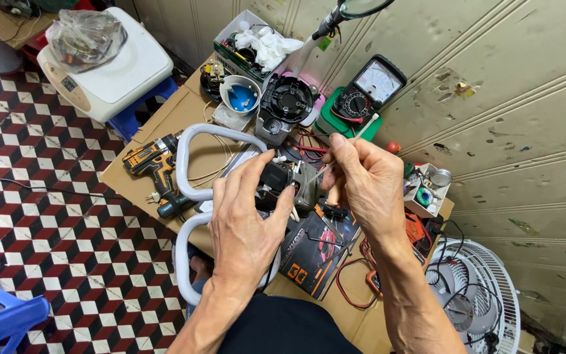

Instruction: The person works on a disassembled fan motor, stripping and twisting wires, and connecting them to the motor terminals. They use a screwdriver to tighten the connections and a multimeter to test the electrical continuity of the components.

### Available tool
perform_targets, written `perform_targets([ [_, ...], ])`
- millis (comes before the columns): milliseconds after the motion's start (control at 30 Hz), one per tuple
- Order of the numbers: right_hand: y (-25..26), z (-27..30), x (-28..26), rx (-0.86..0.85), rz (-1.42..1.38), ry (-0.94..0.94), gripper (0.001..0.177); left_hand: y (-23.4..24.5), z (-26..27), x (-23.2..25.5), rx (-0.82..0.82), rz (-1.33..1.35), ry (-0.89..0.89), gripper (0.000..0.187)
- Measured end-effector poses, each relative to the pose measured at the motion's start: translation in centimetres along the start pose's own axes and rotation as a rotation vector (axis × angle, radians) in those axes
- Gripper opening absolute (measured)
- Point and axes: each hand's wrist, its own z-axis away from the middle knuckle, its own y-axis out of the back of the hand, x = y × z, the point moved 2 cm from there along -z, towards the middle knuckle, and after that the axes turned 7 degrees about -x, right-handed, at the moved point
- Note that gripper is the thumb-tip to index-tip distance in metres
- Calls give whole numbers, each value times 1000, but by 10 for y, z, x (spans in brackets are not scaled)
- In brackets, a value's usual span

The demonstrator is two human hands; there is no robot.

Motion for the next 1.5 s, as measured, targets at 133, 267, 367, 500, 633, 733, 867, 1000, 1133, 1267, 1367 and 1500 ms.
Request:
perform_targets([
  [133,2,2,2,12,13,21,34,-2,0,2,0,-20,-2,54],
  [267,-1,5,-4,-18,125,51,30,-3,-2,3,-4,-26,4,54],
  [367,-1,5,-9,-66,269,77,25,-4,-1,3,2,-36,1,55],
  [500,-5,5,-22,-116,467,143,20,-4,-2,3,1,-43,1,55],
  [633,-8,7,-32,-188,735,467,13,-2,-2,4,2,-33,9,54],
  [733,-9,9,-40,-224,710,510,12,-2,-2,4,6,-26,11,54],
  [867,-12,0,-46,-251,812,507,15,-2,-1,4,-2,-18,10,53],
  [1000,-16,-8,-50,-267,856,523,23,-3,-1,3,14,-16,1,53],
  [1133,-20,-14,-52,-283,976,512,25,-2,-1,2,-1,-20,22,53],
  [1267,-24,-16,-56,-310,1047,481,31,-1,-1,1,2,-32,19,54],
  [1367,-26,-15,-59,-320,1055,419,33,-1,-1,1,-5,-26,39,55],
  [1500,-27,-12,-61,-315,1046,426,33,-2,-1,-1,0,-36,27,55],
])
